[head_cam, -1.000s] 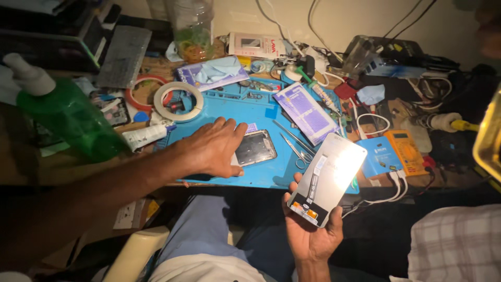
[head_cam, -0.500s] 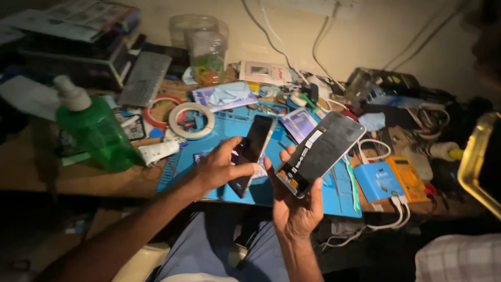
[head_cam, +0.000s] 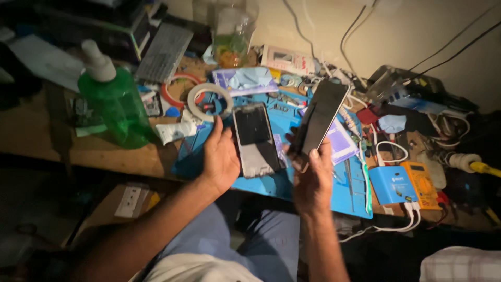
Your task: The person removes a battery from a smartphone, tests another phone, then reassembles the first phone by placing the battery back and closing the case. They handle a battery, two smartphones, and a screwdriver on a cluttered workbench.
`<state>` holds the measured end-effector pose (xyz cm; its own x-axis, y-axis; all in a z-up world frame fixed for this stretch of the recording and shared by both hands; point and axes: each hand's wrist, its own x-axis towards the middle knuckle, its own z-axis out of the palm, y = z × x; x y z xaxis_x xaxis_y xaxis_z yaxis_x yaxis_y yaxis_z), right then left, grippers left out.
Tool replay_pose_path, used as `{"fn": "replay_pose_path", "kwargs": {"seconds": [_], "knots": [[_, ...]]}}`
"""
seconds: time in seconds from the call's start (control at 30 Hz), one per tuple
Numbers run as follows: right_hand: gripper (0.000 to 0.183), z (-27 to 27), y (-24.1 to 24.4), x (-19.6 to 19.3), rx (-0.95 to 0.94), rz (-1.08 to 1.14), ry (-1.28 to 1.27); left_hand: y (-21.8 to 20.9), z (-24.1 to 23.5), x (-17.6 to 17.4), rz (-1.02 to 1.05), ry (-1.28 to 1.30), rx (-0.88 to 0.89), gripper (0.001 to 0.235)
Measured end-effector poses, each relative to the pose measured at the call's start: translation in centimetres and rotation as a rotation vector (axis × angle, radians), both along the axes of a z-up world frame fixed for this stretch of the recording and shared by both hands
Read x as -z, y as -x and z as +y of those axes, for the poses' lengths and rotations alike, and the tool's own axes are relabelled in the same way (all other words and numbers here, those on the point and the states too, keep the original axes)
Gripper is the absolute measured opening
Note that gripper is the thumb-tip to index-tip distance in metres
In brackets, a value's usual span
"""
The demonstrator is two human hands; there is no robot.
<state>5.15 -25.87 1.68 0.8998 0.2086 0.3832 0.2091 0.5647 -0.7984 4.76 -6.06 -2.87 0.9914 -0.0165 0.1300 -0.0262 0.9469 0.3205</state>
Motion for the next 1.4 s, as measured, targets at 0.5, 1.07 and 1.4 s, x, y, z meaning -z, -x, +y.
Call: {"fn": "replay_pose_path", "kwargs": {"seconds": [0.5,1.07,1.4], "knots": [[0.075,-5.4,1.4,-0.5,0.061,-0.167,0.61,1.3,-0.4,0.3,-0.139,0.089,-0.158,0.065],[0.08,-5.4,1.2,0.2,0.069,-0.244,0.772,3.2,-1.0,-1.1,-0.204,0.086,-0.146,0.077],[0.082,-5.6,1.4,0.2,0.073,-0.237,0.77,3.3,-1.7,-3.0,-0.285,0.06,-0.191,0.072]]}}
